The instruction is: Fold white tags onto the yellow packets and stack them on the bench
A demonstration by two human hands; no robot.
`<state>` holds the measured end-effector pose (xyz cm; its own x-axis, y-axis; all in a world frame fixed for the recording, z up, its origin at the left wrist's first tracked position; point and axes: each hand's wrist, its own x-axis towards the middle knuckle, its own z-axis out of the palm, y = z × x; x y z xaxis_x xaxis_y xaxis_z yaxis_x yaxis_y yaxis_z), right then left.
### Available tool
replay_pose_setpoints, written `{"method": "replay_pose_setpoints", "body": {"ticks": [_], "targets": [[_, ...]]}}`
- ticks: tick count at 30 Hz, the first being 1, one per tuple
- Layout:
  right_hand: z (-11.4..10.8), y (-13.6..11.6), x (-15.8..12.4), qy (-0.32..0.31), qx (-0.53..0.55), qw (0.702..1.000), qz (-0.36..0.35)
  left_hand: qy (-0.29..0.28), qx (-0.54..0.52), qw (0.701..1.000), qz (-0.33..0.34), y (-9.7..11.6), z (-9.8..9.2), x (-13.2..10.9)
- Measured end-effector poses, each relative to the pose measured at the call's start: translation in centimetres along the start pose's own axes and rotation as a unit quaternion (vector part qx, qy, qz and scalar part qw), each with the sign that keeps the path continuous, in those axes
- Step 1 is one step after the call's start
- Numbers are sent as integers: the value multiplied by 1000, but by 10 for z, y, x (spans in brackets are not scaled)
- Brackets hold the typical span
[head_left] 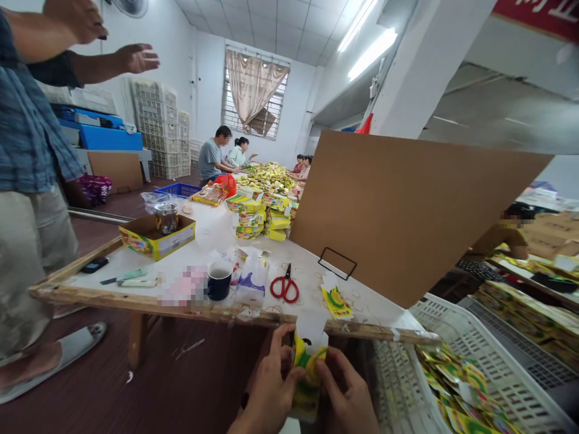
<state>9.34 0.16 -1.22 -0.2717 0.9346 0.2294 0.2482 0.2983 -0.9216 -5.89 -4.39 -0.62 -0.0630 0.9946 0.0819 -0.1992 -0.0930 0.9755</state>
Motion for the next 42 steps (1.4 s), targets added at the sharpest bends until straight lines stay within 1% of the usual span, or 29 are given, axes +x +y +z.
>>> {"method": "replay_pose_setpoints", "body": {"ticks": [3,5,11,14,18,20,25,29,31,35,37,39,41,42], "targets": [[-1,0,-2,6,54,998,-11,-31,-21,999,31,1,1,-1],[-3,0,-4,5,65,998,-20,-58,-35,997,35,-1,0,0],[-11,-7,-6,-65,114,991,4,-81,-79,994,8,-10,-4,1],[-15,-10,-4,-80,105,991,3,-96,-108,990,-4,-8,-1,0],[-20,-12,-1,-108,42,993,6,-102,-130,986,-8,-2,3,0],[-22,-11,-1,-96,15,995,3,-109,-135,985,-13,-2,5,0],[-25,-6,-1,-37,-25,998,-43,-118,-127,985,-19,-7,9,-1],[-23,0,-3,50,-12,998,-36,-116,-115,987,-6,-7,11,-3],[-22,-2,-3,63,-3,997,-43,-107,-111,988,6,-4,12,-5],[-26,-17,-5,22,-27,995,-90,-122,-71,990,11,0,10,-5],[-30,-24,-6,-2,-39,994,-106,-112,-48,993,13,0,8,-4],[-31,-27,-8,-39,-37,995,-80,-92,-24,995,11,0,8,-3],[-31,-28,-9,-74,-16,997,-28,-85,-5,996,3,0,9,-3],[-30,-28,-10,-80,-8,997,-2,-87,1,996,-2,-1,10,-3]]}}
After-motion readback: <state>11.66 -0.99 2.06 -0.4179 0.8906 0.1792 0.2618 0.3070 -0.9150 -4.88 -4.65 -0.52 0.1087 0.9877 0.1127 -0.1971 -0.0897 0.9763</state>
